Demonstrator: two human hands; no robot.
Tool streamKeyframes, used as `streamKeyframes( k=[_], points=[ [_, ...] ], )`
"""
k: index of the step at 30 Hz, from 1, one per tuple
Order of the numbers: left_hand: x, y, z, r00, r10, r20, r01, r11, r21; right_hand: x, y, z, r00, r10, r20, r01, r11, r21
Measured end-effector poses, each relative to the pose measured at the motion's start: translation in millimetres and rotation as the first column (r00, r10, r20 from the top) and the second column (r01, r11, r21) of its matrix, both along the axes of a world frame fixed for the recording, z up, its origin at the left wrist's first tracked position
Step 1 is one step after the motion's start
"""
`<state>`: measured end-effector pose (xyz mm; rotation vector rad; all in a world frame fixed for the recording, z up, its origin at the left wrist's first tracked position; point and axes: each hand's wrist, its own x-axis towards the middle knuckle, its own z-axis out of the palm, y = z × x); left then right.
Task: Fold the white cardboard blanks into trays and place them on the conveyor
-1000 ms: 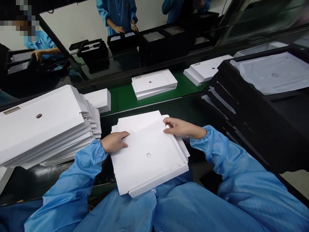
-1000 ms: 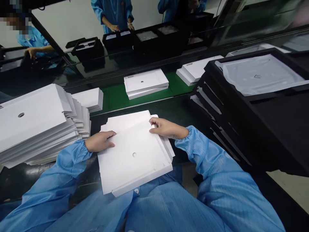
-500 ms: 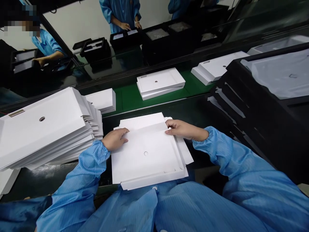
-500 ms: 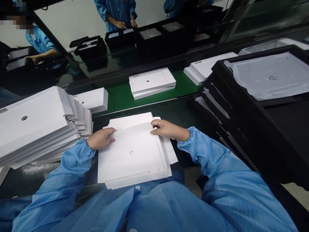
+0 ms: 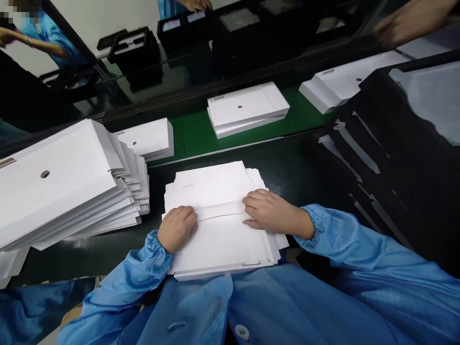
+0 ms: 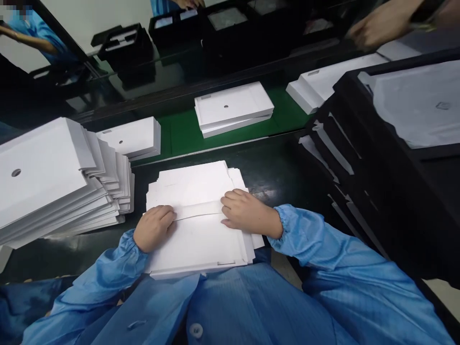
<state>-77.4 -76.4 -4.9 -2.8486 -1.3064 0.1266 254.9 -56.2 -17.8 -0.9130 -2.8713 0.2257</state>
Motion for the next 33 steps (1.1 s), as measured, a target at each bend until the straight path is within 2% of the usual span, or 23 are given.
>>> streamKeyframes(
  k=[4, 9, 15, 19, 23, 27, 33],
  points=[
    [1, -13, 0.3, 0.998, 0.028, 0.055, -0.024, 0.996, -0.086, -2, -4, 2.1, 0.997, -0.003, 0.08, 0.006, 0.999, -0.036],
    [17, -7, 2.7, 0.997, 0.075, 0.005, -0.073, 0.982, -0.176, -15, -1, 0.7, 0.995, -0.023, 0.102, 0.026, 0.999, -0.02],
    [34, 6, 1.8, 0.999, -0.026, -0.022, 0.021, 0.977, -0.211, -25, -2, 0.3, 0.994, 0.01, 0.108, -0.009, 1.0, -0.013],
    [41, 8, 0.6, 1.0, -0.002, 0.004, 0.003, 0.972, -0.236, -27, 4, -6.4, 0.998, 0.048, 0.047, -0.046, 0.998, -0.039],
    [40, 9, -2.1, 0.998, -0.001, 0.064, 0.015, 0.974, -0.224, -30, 7, -8.2, 0.998, 0.056, -0.016, -0.056, 0.997, -0.051],
    [38, 10, -5.7, 0.991, -0.022, 0.132, 0.045, 0.983, -0.176, -35, 9, -2.6, 0.997, 0.081, 0.01, -0.081, 0.996, -0.033],
    [45, 16, -5.6, 0.997, -0.051, 0.062, 0.058, 0.992, -0.111, -44, 20, 4.0, 0.991, 0.077, 0.111, -0.068, 0.994, -0.084]
  ],
)
